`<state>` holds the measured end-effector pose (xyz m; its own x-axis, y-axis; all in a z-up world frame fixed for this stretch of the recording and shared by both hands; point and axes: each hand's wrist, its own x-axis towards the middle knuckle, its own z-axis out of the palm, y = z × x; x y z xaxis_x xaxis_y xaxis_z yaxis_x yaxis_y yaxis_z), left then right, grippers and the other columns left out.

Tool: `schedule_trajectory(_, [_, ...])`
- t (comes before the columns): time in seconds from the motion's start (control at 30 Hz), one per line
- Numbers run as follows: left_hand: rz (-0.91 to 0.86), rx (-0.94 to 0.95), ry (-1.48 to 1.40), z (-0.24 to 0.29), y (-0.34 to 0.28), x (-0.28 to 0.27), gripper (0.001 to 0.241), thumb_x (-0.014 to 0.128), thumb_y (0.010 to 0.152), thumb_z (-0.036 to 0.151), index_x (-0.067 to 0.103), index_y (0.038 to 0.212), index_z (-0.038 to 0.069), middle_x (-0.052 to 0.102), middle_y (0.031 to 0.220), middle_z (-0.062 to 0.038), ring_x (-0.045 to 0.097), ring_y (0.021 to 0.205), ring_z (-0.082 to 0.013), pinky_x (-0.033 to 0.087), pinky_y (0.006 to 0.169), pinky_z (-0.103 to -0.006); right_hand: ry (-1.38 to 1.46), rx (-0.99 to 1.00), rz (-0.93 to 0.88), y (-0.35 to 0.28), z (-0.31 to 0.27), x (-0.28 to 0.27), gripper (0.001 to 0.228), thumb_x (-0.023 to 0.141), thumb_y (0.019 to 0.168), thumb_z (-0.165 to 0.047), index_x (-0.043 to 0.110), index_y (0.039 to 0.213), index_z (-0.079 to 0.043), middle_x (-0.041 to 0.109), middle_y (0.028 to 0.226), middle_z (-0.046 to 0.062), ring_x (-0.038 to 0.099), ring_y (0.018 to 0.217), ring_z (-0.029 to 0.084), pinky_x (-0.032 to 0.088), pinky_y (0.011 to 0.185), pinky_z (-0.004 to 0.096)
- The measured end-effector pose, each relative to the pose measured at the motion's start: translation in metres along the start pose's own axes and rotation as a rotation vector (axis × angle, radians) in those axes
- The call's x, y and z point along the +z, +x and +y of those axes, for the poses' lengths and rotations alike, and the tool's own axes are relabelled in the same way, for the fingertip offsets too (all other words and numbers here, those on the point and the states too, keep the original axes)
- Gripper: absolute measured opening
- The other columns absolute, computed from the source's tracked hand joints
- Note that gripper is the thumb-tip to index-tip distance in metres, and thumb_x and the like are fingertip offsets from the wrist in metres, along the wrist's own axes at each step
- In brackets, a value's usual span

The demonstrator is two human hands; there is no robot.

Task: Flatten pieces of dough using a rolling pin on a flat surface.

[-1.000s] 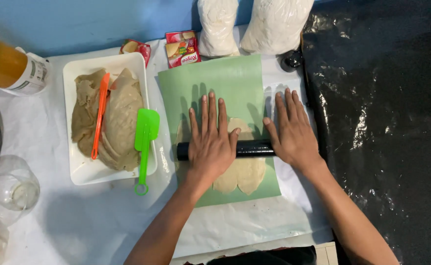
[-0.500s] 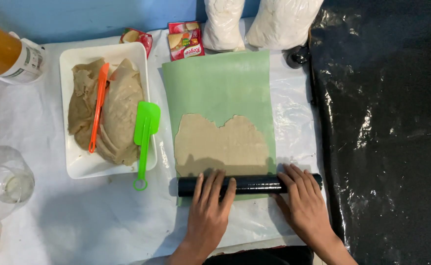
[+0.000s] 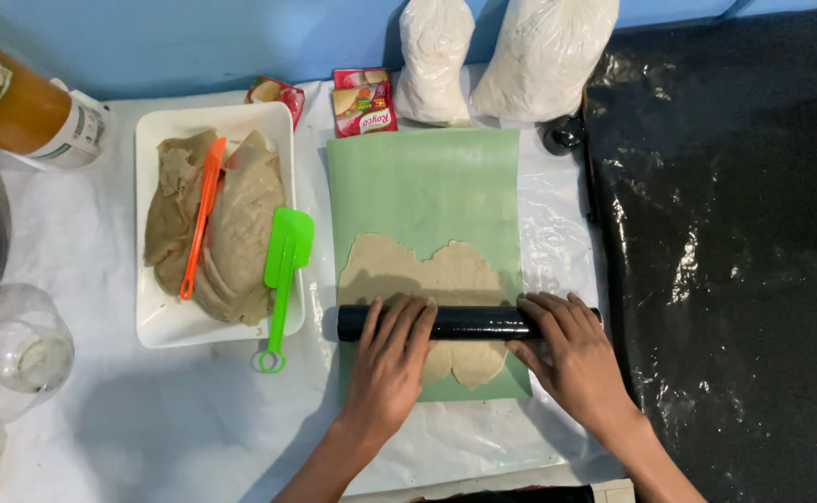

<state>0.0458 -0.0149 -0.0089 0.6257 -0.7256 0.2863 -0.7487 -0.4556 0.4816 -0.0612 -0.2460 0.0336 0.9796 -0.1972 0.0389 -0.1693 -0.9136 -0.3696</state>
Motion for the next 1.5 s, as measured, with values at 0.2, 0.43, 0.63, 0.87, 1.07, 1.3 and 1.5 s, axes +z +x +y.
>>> schedule_trajectory(0.2, [-0.049, -0.046, 0.179, -0.019, 0.05, 0.014, 0.064, 0.055, 0.102, 0.037, 0.045, 0.149, -0.006, 0.036, 0.162, -0.021, 0.026, 0.154, -0.034, 0.014, 0.123, -0.0631, -0.204, -0.109, 0.112, 0.04, 0.02, 0.022, 0.066, 0.051, 0.1, -0.04, 0.045, 0.149, 0.004, 0.045, 0.152, 0.025, 0.036, 0.148, 0.039, 0.027, 0.121, 0.052])
schedule_trajectory(0.43, [0.011, -0.08, 0.254, -0.046, 0.123, 0.019, 0.071, 0.049, 0.103, 0.042, 0.037, 0.155, -0.005, 0.022, 0.166, -0.027, 0.017, 0.156, -0.0398, 0.011, 0.123, -0.0648, -0.176, -0.083, 0.181, 0.106, 0.049, 0.024, 0.058, 0.047, 0.108, -0.034, 0.046, 0.152, 0.003, 0.04, 0.158, 0.032, 0.032, 0.15, 0.046, 0.028, 0.122, 0.052])
schedule_trajectory(0.63, [0.05, -0.058, 0.239, -0.032, 0.098, 0.007, 0.075, 0.054, 0.102, 0.044, 0.037, 0.156, -0.006, 0.021, 0.166, -0.029, 0.015, 0.157, -0.0417, 0.011, 0.124, -0.0656, -0.114, -0.019, 0.213, 0.083, 0.032, 0.018, 0.056, 0.048, 0.109, -0.032, 0.047, 0.152, 0.005, 0.039, 0.157, 0.035, 0.033, 0.15, 0.048, 0.029, 0.122, 0.052])
schedule_trajectory(0.87, [0.123, -0.043, 0.004, -0.026, 0.006, 0.008, 0.053, 0.075, 0.096, 0.03, 0.059, 0.139, 0.003, 0.046, 0.153, -0.018, 0.04, 0.147, -0.0351, 0.036, 0.123, -0.0511, -0.104, -0.089, 0.17, 0.017, 0.007, 0.018, 0.073, 0.059, 0.094, -0.047, 0.048, 0.145, 0.004, 0.045, 0.149, 0.03, 0.04, 0.143, 0.045, 0.03, 0.118, 0.053])
schedule_trajectory(1.07, [0.125, -0.06, 0.136, -0.026, 0.031, 0.008, 0.057, 0.07, 0.096, 0.019, 0.053, 0.147, -0.001, 0.049, 0.155, -0.016, 0.042, 0.15, -0.0317, 0.033, 0.124, -0.05, -0.142, -0.079, 0.146, 0.033, 0.006, 0.032, 0.063, 0.055, 0.1, -0.04, 0.047, 0.148, 0.001, 0.049, 0.152, 0.024, 0.041, 0.148, 0.038, 0.028, 0.125, 0.052])
schedule_trajectory(1.3, [0.03, -0.072, 0.238, -0.047, 0.105, 0.013, 0.062, 0.052, 0.105, 0.036, 0.045, 0.148, -0.007, 0.036, 0.162, -0.025, 0.027, 0.155, -0.0369, 0.019, 0.126, -0.0572, -0.257, -0.097, 0.187, 0.105, 0.032, 0.031, 0.06, 0.053, 0.103, -0.035, 0.047, 0.148, 0.004, 0.042, 0.155, 0.032, 0.036, 0.148, 0.045, 0.029, 0.12, 0.051])
schedule_trajectory(1.5, [0.166, -0.06, 0.253, -0.065, 0.146, 0.021, 0.071, 0.055, 0.101, 0.042, 0.045, 0.147, -0.012, 0.03, 0.158, -0.034, 0.026, 0.15, -0.0461, 0.019, 0.119, -0.0611, -0.079, -0.053, 0.318, 0.144, 0.04, 0.031, 0.047, 0.057, 0.106, -0.022, 0.052, 0.142, 0.008, 0.054, 0.136, 0.032, 0.051, 0.126, 0.048, 0.043, 0.108, 0.052])
